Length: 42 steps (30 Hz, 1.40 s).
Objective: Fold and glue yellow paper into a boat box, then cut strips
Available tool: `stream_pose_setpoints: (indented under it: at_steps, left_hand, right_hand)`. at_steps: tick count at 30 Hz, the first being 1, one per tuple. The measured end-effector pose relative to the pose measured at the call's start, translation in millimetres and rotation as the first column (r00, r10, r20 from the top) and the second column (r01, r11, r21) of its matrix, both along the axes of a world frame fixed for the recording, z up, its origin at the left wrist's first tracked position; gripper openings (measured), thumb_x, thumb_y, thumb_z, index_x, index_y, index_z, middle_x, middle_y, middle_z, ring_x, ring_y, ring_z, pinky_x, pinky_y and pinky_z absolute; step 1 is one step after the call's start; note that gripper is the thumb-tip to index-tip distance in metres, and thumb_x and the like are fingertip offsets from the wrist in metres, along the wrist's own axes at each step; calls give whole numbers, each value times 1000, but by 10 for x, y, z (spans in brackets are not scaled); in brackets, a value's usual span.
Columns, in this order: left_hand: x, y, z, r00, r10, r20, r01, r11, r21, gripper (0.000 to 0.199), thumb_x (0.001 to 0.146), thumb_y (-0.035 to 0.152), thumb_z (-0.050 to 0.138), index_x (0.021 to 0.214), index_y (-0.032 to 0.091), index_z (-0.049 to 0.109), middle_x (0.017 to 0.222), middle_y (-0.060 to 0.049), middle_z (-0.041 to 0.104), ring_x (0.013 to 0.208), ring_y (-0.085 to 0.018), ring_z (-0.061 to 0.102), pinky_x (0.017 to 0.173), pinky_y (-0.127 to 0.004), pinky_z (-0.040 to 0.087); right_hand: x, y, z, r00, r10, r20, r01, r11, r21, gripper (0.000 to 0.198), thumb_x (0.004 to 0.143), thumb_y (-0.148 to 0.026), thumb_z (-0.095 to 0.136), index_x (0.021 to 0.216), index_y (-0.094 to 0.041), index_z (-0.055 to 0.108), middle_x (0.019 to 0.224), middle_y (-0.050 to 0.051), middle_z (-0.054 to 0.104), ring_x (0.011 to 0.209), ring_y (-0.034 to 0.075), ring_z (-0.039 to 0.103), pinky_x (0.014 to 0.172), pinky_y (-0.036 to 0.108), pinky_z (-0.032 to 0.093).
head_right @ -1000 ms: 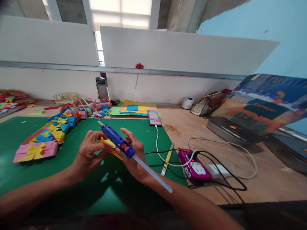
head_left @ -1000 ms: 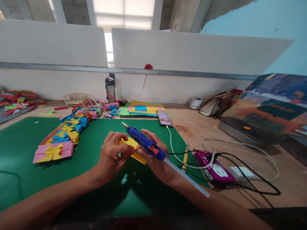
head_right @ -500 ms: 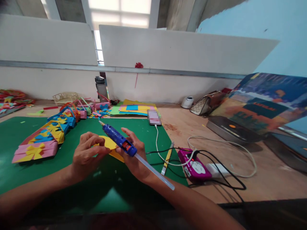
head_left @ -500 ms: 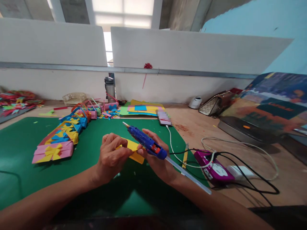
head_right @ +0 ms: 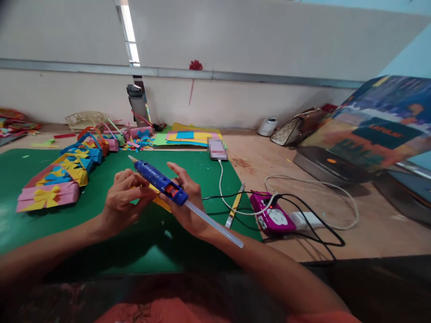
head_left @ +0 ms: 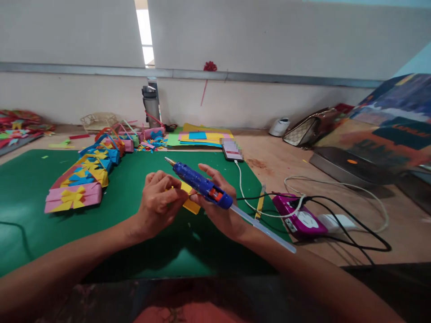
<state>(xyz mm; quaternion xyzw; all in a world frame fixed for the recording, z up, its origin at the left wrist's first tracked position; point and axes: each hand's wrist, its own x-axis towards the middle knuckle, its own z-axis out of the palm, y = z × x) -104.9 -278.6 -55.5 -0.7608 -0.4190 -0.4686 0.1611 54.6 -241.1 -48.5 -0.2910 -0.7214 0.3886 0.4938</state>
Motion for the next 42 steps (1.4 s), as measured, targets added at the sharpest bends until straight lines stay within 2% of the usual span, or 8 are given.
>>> stream_pose_setpoints:
  at_steps: [10, 19, 25, 32, 38, 42]
  left_hand:
    - [-2, -13, 38, 998, -30, 52, 32, 999, -43, 17, 81, 21, 63, 65, 17, 59, 70, -2, 60, 70, -16, 50, 71, -36, 34]
    - [-42, 20, 8, 999, -54, -10, 53, 996, -66, 14, 86, 13, 52, 74, 18, 57, 77, -3, 63, 74, -16, 50, 75, -37, 35]
    - [-74, 54, 14, 1000, -23, 2, 23, 1000, -8, 6, 86, 15, 54, 88, 19, 57, 83, -4, 64, 77, -16, 54, 78, -37, 39]
    - [-102, 53, 43, 1000, -18, 9, 18, 1000, 20, 6, 82, 15, 58, 85, 20, 58, 83, -3, 62, 77, -16, 54, 76, -36, 41]
    - [-63, -1, 45, 997, -66, -44, 68, 997, 32, 9, 82, 15, 59, 76, 20, 60, 85, -4, 63, 82, -18, 54, 80, -39, 39]
    - [-65, -7, 38, 991, -120, -56, 121, 993, 12, 9, 82, 14, 57, 79, 21, 62, 88, -5, 65, 85, -19, 54, 80, -39, 37]
  right_hand:
    - [22, 9, 2, 1000, 6, -17, -7, 999, -48, 51, 70, -24, 67, 118, -22, 51, 81, -1, 60, 65, 12, 54, 62, 27, 46]
    - [71, 63, 42, 999, 26, -23, -29, 994, -101, 49, 70, -21, 67, 117, -20, 51, 82, 0, 63, 72, 14, 59, 70, 30, 49]
    - [77, 120, 110, 997, -5, -72, 0, 998, -69, 47, 70, -21, 67, 114, -21, 50, 77, -3, 63, 70, 13, 61, 71, 29, 51]
    - [75, 62, 203, 995, -87, -46, 87, 996, -7, 48, 71, -18, 65, 116, -24, 50, 75, -4, 64, 70, 14, 61, 71, 30, 52]
    - [58, -9, 98, 1000, -19, 8, 19, 999, 38, 52, 70, -21, 68, 119, -24, 51, 72, -4, 59, 63, 12, 56, 62, 27, 49]
    - [59, -18, 72, 999, 3, 44, -6, 996, 84, 50, 70, -19, 67, 117, -23, 53, 71, -4, 57, 62, 11, 55, 62, 25, 48]
